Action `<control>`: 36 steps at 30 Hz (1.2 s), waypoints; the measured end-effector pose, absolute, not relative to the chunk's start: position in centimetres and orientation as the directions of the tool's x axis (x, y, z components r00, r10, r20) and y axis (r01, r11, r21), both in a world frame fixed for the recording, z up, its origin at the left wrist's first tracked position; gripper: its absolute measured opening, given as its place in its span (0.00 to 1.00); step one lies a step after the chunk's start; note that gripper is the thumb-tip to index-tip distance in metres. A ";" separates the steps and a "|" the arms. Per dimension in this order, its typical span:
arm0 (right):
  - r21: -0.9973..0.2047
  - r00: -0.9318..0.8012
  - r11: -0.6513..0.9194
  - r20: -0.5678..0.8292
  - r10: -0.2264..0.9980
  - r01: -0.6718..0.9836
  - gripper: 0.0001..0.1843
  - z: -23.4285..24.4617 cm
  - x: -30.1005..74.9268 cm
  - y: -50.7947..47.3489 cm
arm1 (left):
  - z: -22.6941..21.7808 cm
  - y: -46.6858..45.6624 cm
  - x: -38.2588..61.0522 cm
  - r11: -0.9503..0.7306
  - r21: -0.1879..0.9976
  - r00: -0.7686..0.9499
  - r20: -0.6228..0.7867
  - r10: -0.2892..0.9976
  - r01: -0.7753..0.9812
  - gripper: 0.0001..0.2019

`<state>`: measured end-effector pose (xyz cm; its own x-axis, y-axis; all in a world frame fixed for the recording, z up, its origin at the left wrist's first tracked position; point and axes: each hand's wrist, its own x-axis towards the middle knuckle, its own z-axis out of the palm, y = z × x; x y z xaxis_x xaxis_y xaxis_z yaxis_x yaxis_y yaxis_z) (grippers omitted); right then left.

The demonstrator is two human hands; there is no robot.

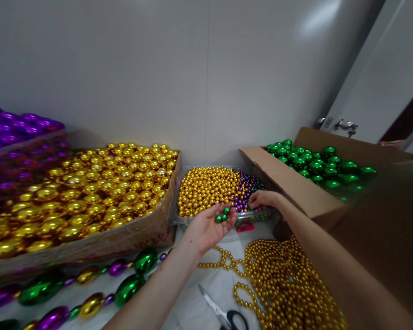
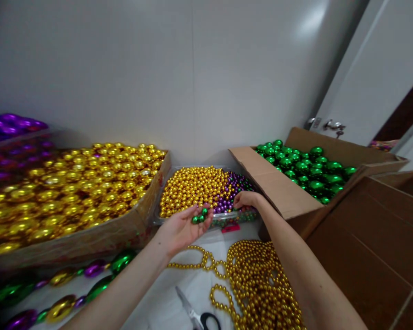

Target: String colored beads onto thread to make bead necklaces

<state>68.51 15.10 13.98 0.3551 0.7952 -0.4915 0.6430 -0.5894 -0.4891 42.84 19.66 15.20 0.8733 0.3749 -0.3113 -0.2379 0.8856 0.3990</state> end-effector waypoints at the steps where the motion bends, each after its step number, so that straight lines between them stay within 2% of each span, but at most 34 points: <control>1: -0.510 0.358 -0.585 -0.478 0.802 0.631 0.14 14.1 68.7 14.8 | 14.8 19.4 41.9 0.887 0.397 0.863 -0.333 0.380 -0.236 0.11; 7: -0.555 0.434 -0.587 -0.395 0.810 0.589 0.15 13.7 68.6 14.4 | 11.8 17.3 36.7 0.924 0.317 0.817 -0.461 0.346 -0.213 0.09; 16: -0.416 0.547 -0.663 -0.374 0.749 0.623 0.15 13.9 68.3 15.5 | 9.1 16.4 31.4 0.922 0.304 0.694 -0.610 0.382 -0.241 0.09; 22: -0.328 0.604 -0.639 -0.215 0.768 0.696 0.15 13.3 66.7 16.8 | 9.0 16.0 29.9 0.910 0.323 0.626 -0.662 0.412 -0.259 0.07; 26: -0.245 0.660 -0.656 -0.076 0.747 0.714 0.13 12.2 65.5 17.0 | 8.3 15.8 29.3 0.923 0.287 0.649 -0.656 0.385 -0.257 0.08; 29: -0.212 0.690 -0.679 -0.032 0.723 0.703 0.13 11.7 65.0 16.8 | 7.6 15.5 29.1 0.936 0.252 0.695 -0.626 0.353 -0.248 0.09; 36: -0.252 0.735 -0.704 0.046 0.676 0.664 0.13 12.0 64.5 15.3 | 7.3 13.9 28.3 0.957 0.185 0.795 -0.533 0.290 -0.225 0.11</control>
<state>64.49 15.28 11.98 0.7351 0.6764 0.0459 0.6637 -0.7043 -0.2521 28.33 13.94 7.34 0.7947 0.2902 -0.5332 -0.2252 0.9566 0.1849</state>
